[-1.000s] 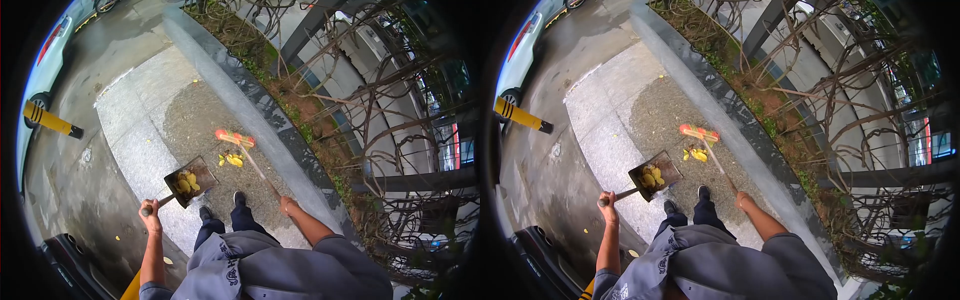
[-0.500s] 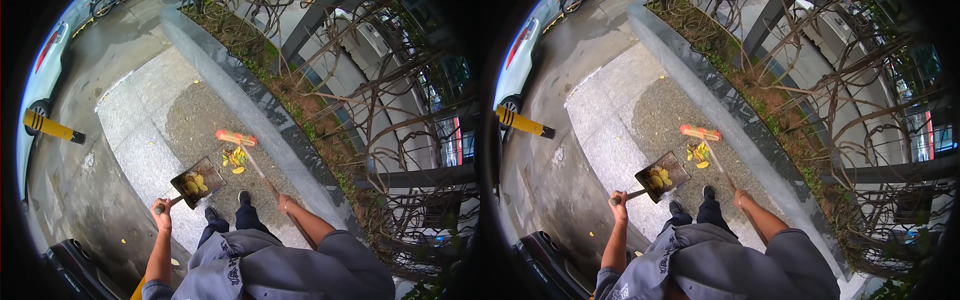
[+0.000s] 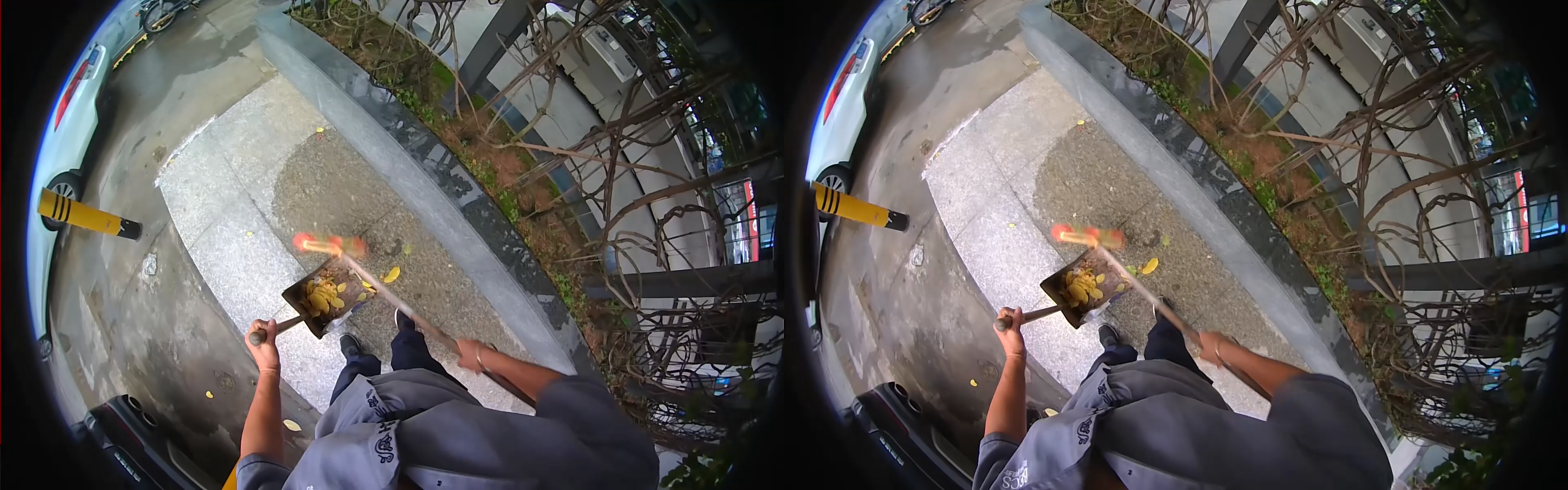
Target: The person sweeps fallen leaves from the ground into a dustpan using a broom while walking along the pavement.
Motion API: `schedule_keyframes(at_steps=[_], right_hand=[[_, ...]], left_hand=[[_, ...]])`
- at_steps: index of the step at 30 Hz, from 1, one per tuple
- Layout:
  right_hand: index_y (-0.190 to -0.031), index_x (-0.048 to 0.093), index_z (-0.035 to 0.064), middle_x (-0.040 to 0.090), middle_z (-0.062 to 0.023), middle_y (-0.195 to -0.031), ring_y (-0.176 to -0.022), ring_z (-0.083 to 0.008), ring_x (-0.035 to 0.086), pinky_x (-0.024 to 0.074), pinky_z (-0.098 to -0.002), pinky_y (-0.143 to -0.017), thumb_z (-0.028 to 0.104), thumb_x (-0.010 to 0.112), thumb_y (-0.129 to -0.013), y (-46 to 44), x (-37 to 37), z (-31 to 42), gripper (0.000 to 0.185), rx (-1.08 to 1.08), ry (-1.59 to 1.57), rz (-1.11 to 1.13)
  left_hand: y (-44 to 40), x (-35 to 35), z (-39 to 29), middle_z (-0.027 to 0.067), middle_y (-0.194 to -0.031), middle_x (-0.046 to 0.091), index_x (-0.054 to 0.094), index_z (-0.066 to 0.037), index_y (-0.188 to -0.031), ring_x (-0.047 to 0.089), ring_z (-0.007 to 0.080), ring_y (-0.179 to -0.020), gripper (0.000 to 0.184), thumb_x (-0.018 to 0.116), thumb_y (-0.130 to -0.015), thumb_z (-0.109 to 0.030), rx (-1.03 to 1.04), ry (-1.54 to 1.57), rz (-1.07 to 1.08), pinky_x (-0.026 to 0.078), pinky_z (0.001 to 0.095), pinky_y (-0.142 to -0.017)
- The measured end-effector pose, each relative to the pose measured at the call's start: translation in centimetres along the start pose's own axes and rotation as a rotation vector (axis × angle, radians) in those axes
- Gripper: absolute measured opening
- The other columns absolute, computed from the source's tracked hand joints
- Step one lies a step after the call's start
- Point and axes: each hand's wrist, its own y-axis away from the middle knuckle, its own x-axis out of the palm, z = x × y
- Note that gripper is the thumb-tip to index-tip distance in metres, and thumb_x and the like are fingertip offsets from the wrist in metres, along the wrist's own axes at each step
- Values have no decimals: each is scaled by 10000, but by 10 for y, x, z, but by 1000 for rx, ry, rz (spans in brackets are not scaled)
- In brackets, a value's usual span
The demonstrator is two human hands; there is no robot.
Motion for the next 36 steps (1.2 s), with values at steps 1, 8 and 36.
schedule_keyframes(at_steps=[1,8,36], right_hand=[[-788,454,-21,528,-151,-568,-461,-249,536,435,-334,-430,76,475,-604,-20,-8,3,209,32,178,-7],[-772,474,-38,539,-158,-577,-484,-249,542,441,-322,-492,79,485,-598,-40,3,6,210,-93,240,-2],[-674,463,-63,526,-160,-606,-452,-220,540,445,-314,-394,71,487,-615,30,31,-27,148,24,-22,4]], left_hand=[[0,0,4,14,-483,339,351,-14,-494,285,87,-490,261,544,-666,-45,-5,12,-9,292,236,-468],[3,0,6,0,-496,339,362,-25,-493,293,80,-510,263,544,-678,-65,-52,23,-11,292,229,-489],[32,-24,17,-9,-497,322,320,-42,-493,265,79,-505,288,541,-678,-43,-14,6,19,271,222,-471]])
